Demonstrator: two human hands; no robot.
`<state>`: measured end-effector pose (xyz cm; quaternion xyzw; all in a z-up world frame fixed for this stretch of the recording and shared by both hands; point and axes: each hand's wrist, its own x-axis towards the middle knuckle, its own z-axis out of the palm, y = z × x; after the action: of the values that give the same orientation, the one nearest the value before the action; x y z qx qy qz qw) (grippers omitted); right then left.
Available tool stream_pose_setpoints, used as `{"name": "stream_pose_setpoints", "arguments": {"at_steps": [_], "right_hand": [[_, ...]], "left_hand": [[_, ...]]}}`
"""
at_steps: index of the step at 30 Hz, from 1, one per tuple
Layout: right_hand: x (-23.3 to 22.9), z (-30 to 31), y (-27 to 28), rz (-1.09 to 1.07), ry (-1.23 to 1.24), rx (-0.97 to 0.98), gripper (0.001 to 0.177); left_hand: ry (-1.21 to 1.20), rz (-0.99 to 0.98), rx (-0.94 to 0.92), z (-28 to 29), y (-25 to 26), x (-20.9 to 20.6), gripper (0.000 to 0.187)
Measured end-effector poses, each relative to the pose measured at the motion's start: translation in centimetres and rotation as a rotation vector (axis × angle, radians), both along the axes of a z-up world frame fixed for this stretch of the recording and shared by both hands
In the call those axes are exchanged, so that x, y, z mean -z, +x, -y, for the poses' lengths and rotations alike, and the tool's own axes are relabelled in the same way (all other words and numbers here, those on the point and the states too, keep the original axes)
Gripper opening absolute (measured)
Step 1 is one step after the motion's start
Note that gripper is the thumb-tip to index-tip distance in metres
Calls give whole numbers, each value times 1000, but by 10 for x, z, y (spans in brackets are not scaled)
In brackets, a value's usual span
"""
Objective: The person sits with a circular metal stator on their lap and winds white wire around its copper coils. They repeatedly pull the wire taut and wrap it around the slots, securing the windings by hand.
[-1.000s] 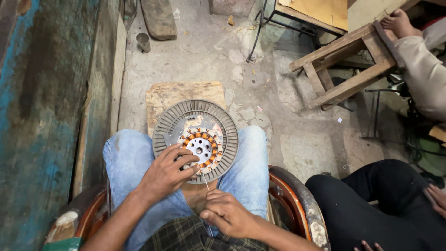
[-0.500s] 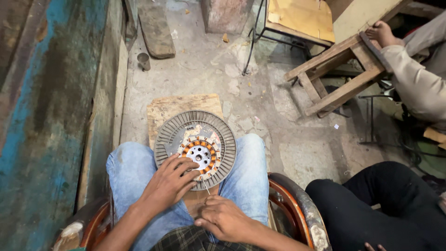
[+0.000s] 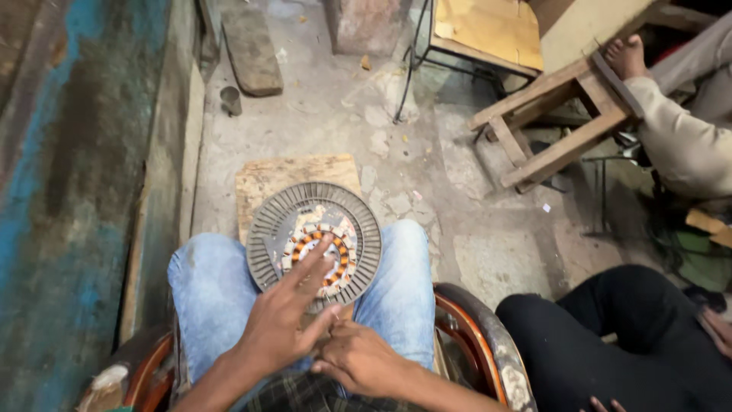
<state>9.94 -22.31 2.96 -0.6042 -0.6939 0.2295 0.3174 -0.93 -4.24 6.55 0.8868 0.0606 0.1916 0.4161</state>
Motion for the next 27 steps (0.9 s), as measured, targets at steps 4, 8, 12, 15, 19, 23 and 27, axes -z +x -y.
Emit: {"name": "stream_pose_setpoints", "arguments": {"at_steps": [4,8,12,15,19,23,27], "right_hand": [[-3,-5,7,34,35,-11,31],[-2,2,-1,47,24,-34,31],[-6,-3,7,96,-9,-52,31],[-7,1,3,115,19,-52,29],[-4,2,-2,113,31,-23,31],[0,5,-3,141,34,-20,32],[-2,6,-3,151,44,-35,31]], "left_hand": [[439,-73,57,-13,4,21,82],[485,-249,76,-9,-9,45,90],[432,-398,121,-17,-5,48,92],[387,-298,114,-15,-7,45,94],[449,-326,110,-12,-14,44,88],[452,-271,91,-15,-12,48,86],[436,-174,65,-13,-14,53,80]]}}
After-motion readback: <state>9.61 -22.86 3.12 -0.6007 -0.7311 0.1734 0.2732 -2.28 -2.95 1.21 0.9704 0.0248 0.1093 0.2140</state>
